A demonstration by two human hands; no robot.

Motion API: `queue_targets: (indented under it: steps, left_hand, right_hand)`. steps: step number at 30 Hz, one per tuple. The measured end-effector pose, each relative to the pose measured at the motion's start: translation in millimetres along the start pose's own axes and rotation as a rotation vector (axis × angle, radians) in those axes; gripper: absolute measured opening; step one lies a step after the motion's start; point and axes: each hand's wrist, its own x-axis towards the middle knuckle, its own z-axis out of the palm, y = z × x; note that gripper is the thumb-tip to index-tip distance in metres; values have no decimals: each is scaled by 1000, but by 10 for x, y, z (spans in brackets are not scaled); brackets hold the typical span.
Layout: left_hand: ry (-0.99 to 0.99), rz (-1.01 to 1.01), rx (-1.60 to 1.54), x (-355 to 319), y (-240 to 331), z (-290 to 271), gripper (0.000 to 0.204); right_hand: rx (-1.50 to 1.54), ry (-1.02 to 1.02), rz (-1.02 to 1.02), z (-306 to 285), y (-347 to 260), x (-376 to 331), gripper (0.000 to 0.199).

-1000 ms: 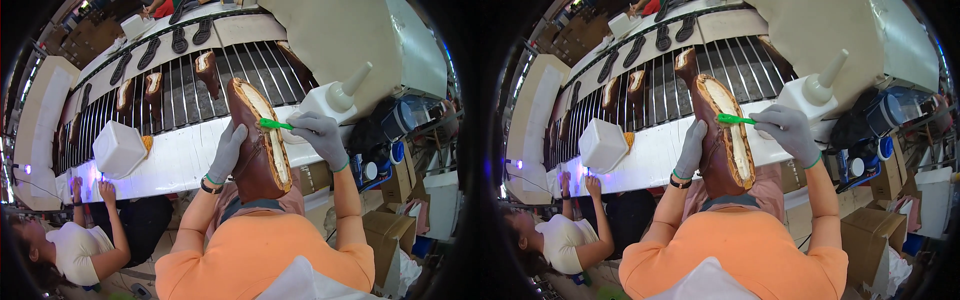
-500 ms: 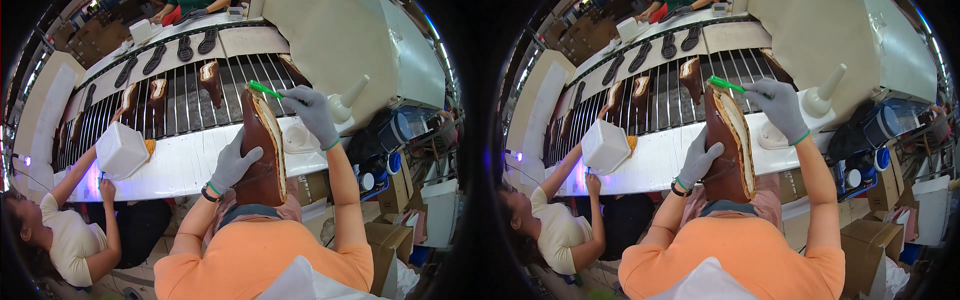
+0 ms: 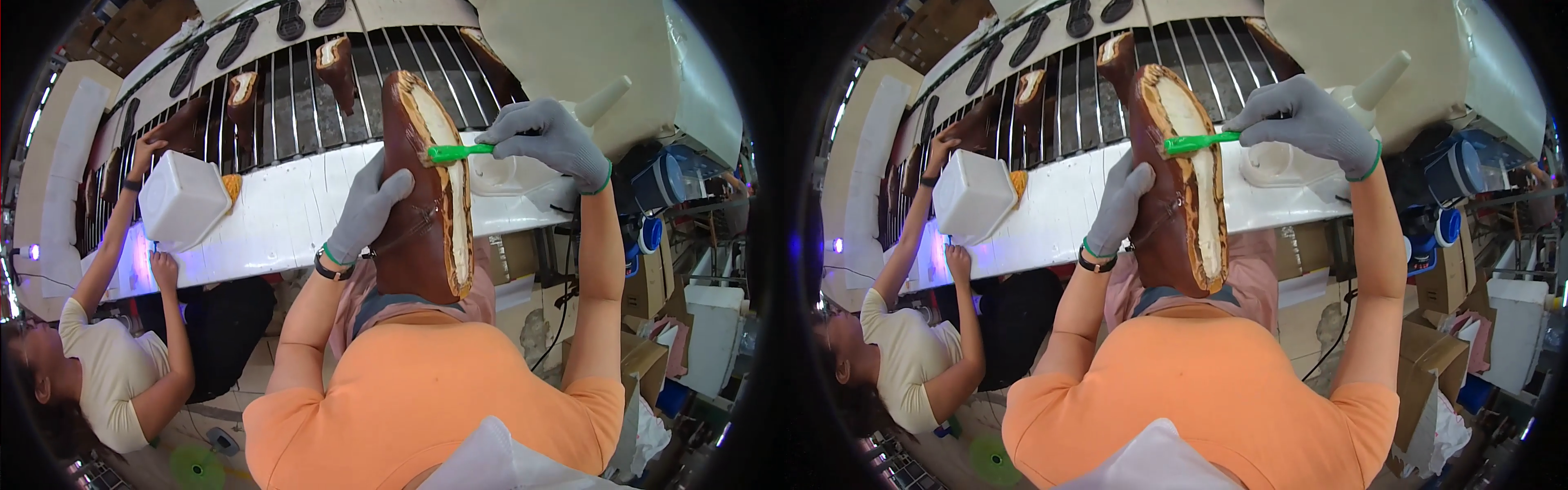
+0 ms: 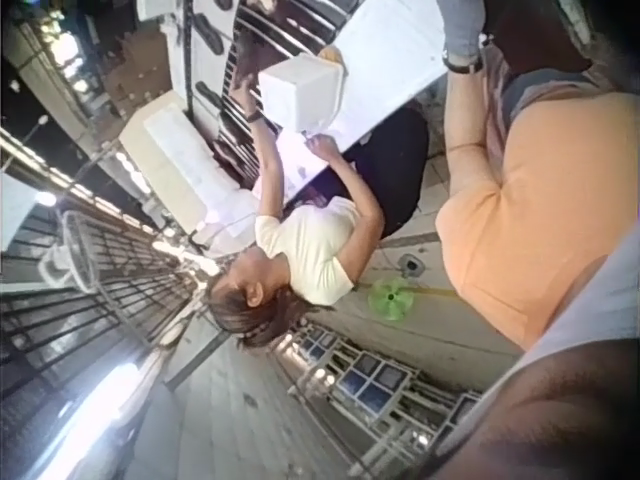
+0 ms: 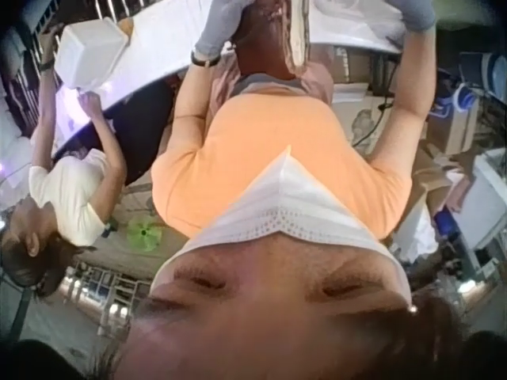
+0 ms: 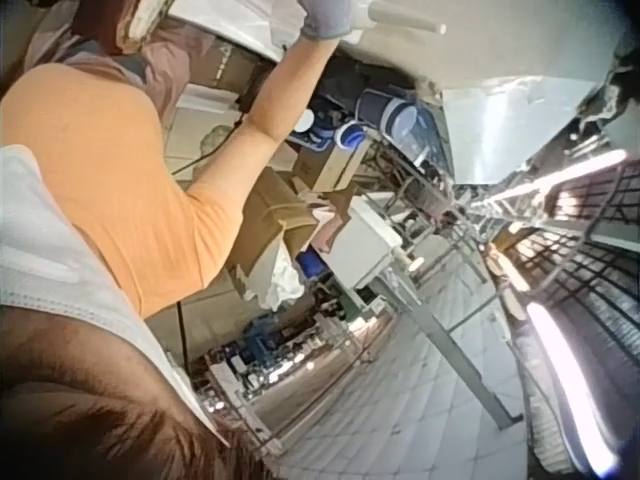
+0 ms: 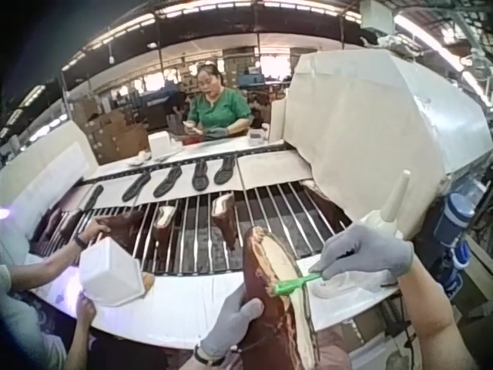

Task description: Applying adhesive to the base of shoes using a brush on a manufacturing conveyor line.

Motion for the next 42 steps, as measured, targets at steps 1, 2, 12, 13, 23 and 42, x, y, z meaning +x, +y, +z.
queue_targets:
  steps: [1,2,12,13,23,42]
  left_hand:
    - [11,16,-12,8,-5,-7,54]
    - [21,35,-29,12,-14,-16,54]
    - [111,30,-32,110,-73,-112,54]
    - [102,48,-49,124,-79,-97,52]
    - [145,-39,-98,210,-203,-197,53]
    - [-133,-559,-520,129,-592,-87,54]
  right_hand:
    - [3,-28,24,16,-9,-26,17]
    - [13,-32,33,43,-15,-53,17]
    - [109,-212,-75,294,47,-270,15]
    - [125,-117,23,287,60,-251,15]
    - [70,-170,47,262,20,-250,19]
    - [136,-412,21,295,-83,-26,25]
